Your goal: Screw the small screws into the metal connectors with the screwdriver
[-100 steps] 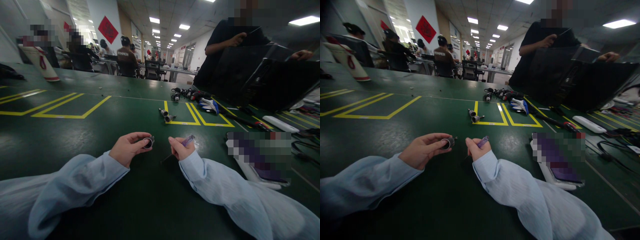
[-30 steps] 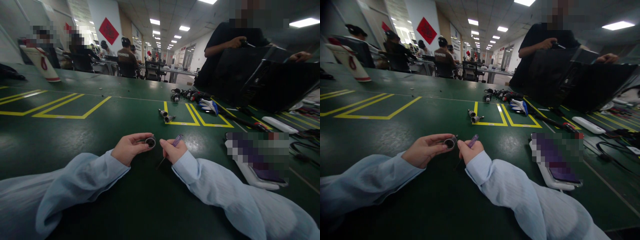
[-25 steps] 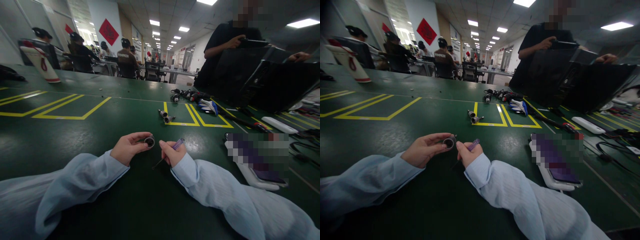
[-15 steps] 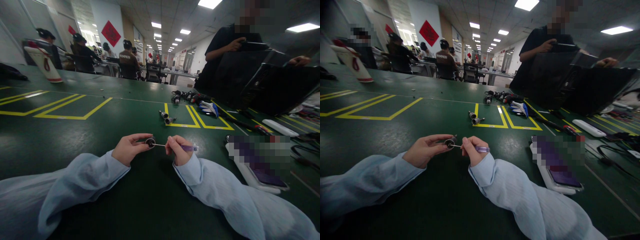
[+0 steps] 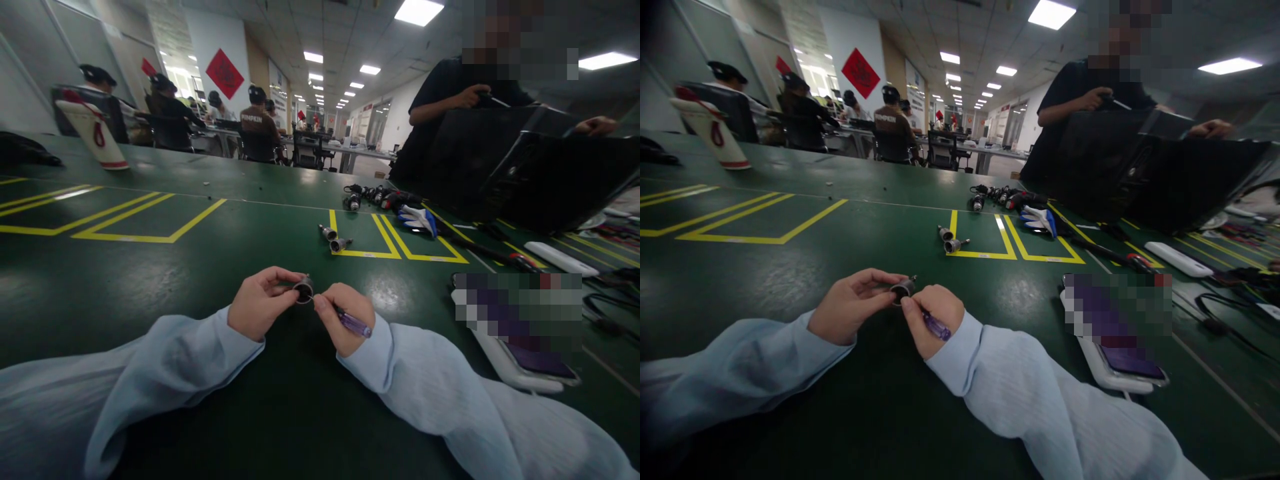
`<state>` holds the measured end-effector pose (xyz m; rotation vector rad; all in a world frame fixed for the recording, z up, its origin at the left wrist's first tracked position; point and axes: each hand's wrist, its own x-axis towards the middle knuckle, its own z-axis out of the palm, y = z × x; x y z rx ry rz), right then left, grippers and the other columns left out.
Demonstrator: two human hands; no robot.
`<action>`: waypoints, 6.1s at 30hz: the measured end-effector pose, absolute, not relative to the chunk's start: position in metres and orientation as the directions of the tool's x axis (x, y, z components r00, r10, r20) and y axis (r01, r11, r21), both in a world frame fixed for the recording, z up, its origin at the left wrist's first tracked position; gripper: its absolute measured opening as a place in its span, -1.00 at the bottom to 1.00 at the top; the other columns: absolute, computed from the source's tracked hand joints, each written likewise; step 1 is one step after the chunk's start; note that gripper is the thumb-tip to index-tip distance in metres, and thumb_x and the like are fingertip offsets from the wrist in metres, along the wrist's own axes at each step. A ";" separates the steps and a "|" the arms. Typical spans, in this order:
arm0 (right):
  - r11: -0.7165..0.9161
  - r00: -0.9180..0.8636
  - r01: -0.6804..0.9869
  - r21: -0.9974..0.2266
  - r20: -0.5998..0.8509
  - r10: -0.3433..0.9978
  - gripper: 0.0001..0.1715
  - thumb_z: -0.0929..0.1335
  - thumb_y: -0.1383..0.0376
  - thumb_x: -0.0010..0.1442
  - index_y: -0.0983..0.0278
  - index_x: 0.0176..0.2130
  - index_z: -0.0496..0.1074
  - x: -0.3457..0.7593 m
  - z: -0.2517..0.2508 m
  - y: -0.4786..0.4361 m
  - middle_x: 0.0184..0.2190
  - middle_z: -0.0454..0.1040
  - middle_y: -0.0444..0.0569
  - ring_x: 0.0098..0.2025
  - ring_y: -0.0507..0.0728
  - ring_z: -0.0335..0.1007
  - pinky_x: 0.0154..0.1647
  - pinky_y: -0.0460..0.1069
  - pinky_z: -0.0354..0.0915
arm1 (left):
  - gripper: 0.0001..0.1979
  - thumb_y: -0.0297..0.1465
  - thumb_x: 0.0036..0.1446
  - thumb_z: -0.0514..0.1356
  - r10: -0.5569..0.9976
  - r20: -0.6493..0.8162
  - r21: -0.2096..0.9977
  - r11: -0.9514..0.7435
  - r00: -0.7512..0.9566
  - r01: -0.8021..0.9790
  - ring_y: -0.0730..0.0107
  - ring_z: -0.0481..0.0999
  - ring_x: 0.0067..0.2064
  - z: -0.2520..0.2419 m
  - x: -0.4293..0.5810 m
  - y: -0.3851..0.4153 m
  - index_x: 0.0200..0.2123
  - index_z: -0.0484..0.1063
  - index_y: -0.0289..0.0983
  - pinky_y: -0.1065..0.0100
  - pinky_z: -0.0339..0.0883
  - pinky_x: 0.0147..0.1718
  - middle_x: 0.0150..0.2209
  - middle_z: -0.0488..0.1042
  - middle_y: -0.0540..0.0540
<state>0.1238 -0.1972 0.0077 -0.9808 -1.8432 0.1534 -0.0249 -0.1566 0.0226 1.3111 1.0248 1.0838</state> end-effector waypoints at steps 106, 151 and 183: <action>0.120 -0.143 -0.507 -0.854 0.221 0.965 -0.74 0.37 0.15 -0.11 0.32 -0.48 0.46 0.124 0.004 -0.143 -0.55 0.49 -0.05 -0.58 -0.02 0.33 -0.64 -0.15 0.19 | -0.66 -0.20 -0.10 0.16 0.496 0.530 0.319 -0.868 0.688 0.380 0.34 0.29 -0.27 -0.001 -0.059 -0.028 -0.31 0.26 -0.32 0.32 0.22 -0.27 -0.33 0.28 -0.09; 0.109 -0.050 -0.258 -0.960 0.126 0.991 -0.78 0.34 0.20 -0.13 0.31 -0.51 0.47 0.110 -0.010 -0.125 -0.57 0.49 -0.07 -0.56 -0.03 0.31 -0.59 -0.14 0.17 | -0.80 -0.30 -0.10 0.12 0.582 0.481 0.526 -0.790 0.656 0.315 0.57 0.23 -0.56 0.002 -0.039 -0.056 -0.56 0.23 -0.33 0.52 0.14 -0.59 -0.61 0.25 0.06; 0.136 0.050 -0.232 -0.963 0.128 0.991 -0.84 0.31 0.27 -0.16 0.31 -0.62 0.42 0.111 -0.004 -0.129 -0.69 0.43 -0.13 -0.65 -0.03 0.28 -0.59 -0.11 0.19 | -0.84 -0.33 -0.09 0.12 0.508 0.457 0.426 -0.845 0.730 0.322 0.54 0.30 -0.54 -0.001 -0.038 -0.059 -0.53 0.28 -0.32 0.50 0.18 -0.55 -0.58 0.32 0.02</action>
